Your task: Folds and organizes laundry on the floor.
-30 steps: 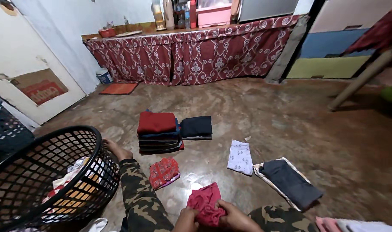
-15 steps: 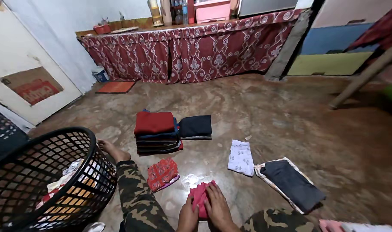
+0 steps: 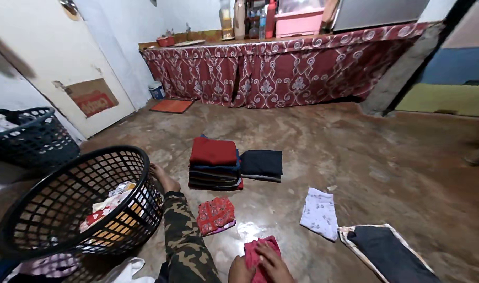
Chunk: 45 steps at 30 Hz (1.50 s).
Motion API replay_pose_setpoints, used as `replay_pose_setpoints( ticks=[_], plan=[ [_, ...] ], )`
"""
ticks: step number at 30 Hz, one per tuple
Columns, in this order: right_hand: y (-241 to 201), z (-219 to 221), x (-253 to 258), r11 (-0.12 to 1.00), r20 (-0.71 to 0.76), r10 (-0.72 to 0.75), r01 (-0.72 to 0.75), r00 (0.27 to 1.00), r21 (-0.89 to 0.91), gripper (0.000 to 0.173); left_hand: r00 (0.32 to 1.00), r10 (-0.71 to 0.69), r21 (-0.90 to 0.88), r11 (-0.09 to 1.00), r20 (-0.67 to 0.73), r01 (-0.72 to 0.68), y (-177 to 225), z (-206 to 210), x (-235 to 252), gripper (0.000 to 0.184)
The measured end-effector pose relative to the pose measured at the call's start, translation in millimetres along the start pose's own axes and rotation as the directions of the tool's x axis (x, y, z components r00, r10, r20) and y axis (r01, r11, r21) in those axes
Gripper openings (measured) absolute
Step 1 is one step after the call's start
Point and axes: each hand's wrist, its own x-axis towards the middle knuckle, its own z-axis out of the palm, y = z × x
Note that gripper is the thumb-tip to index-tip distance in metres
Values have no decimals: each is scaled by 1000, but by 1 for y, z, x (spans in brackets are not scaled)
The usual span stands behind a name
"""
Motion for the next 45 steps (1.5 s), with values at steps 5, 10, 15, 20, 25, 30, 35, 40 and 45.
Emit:
replay_pose_setpoints(
  ticks=[5, 10, 15, 20, 25, 30, 35, 40, 45],
  plan=[
    [-5, -19, -2, 898, -444, 320, -418, 837, -140, 43, 995, -2, -303, 953, -97, -28, -3, -16, -1, 41],
    [-4, -4, 2, 718, -315, 443, -542, 840, -437, 56, 968, -47, -473, 878, -248, -78, -3, -73, 3, 67],
    [-5, -3, 2, 705, -288, 438, -524, 851, -478, 58, 928, 127, -531, 789, -351, -309, 24, -148, -12, 59],
    [-1, 0, 3, 693, -313, 421, -525, 851, -495, 59, 896, 149, -592, 703, -419, -394, 30, -196, -6, 54],
    [0, 0, 3, 660, -307, 428, -526, 850, -537, 59, 824, -79, -390, 903, -560, -178, -26, -204, 39, 79],
    [2, 4, 2, 664, -316, 415, -522, 853, -535, 59, 715, -131, -424, 872, -686, -246, -61, -206, 1, 51],
    [1, 8, 0, 686, -337, 385, -511, 859, -519, 59, 695, -104, -361, 903, -712, -235, -108, -192, -66, 34],
    [-9, 2, -1, 677, -277, 413, -496, 868, -544, 59, 575, -214, -405, 886, -789, -227, -155, -204, -135, 30],
    [-8, -5, -1, 716, -228, 437, -490, 870, -497, 63, 660, -241, -431, 892, -711, -138, -162, -201, -170, 34]
  ],
)
